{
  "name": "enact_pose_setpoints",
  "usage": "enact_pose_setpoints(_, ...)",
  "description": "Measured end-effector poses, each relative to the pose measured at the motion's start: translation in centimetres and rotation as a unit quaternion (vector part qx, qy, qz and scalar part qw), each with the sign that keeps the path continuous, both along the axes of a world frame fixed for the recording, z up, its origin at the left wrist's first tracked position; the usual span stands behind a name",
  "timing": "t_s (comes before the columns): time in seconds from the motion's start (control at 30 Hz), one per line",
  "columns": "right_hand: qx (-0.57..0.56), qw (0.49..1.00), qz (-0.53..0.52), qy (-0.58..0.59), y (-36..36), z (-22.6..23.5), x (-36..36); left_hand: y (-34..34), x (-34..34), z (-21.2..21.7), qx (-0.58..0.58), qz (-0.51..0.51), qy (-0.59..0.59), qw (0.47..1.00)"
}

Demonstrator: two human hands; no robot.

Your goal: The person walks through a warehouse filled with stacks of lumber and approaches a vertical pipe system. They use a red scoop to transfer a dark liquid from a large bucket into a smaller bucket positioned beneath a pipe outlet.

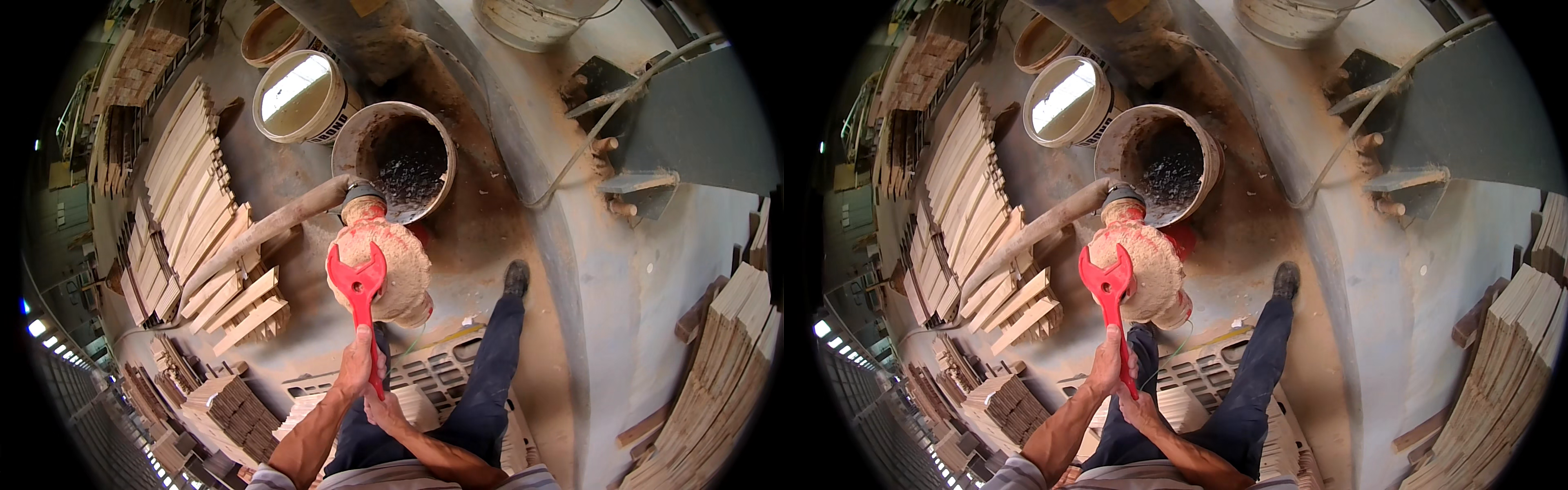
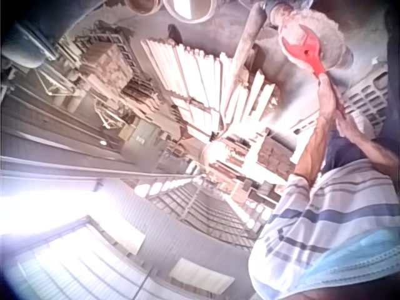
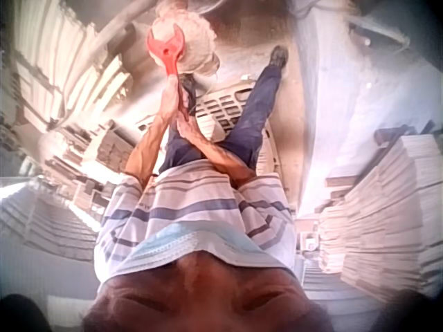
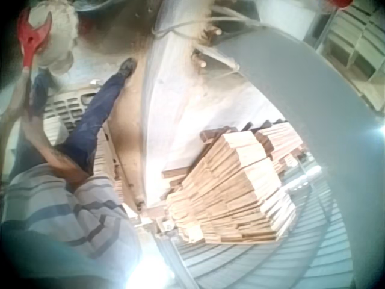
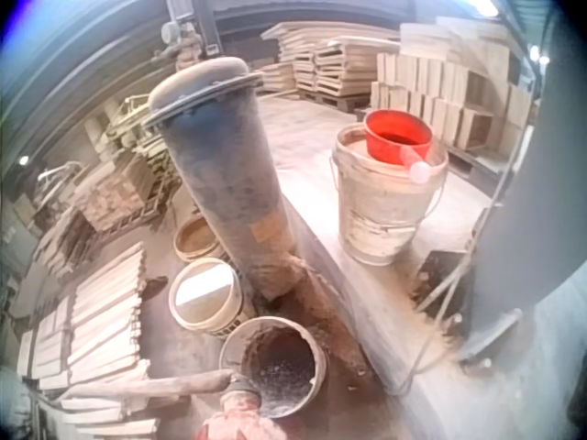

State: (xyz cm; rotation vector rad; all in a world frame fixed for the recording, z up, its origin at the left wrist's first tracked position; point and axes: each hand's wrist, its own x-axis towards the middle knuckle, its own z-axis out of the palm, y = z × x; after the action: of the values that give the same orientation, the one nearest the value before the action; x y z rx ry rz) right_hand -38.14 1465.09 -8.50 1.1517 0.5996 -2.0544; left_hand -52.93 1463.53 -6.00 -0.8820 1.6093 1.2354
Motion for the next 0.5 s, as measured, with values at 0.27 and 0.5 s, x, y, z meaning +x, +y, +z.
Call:
enact_pose_setpoints(0.27, 0.014, 1.0, 0.019, -0.003, -0.23, -0.22, 0.08, -0.02, -0.12, 0.18, 0.0, 0.006, -0.013, 1.0)
enact_pose_setpoints(0.5, 0.003, 1.0, 0.008, -0.01, 0.16, 0.41, -0.53, -0.1, -0.07, 0.05, -0.003, -0.01, -0.003, 1.0)
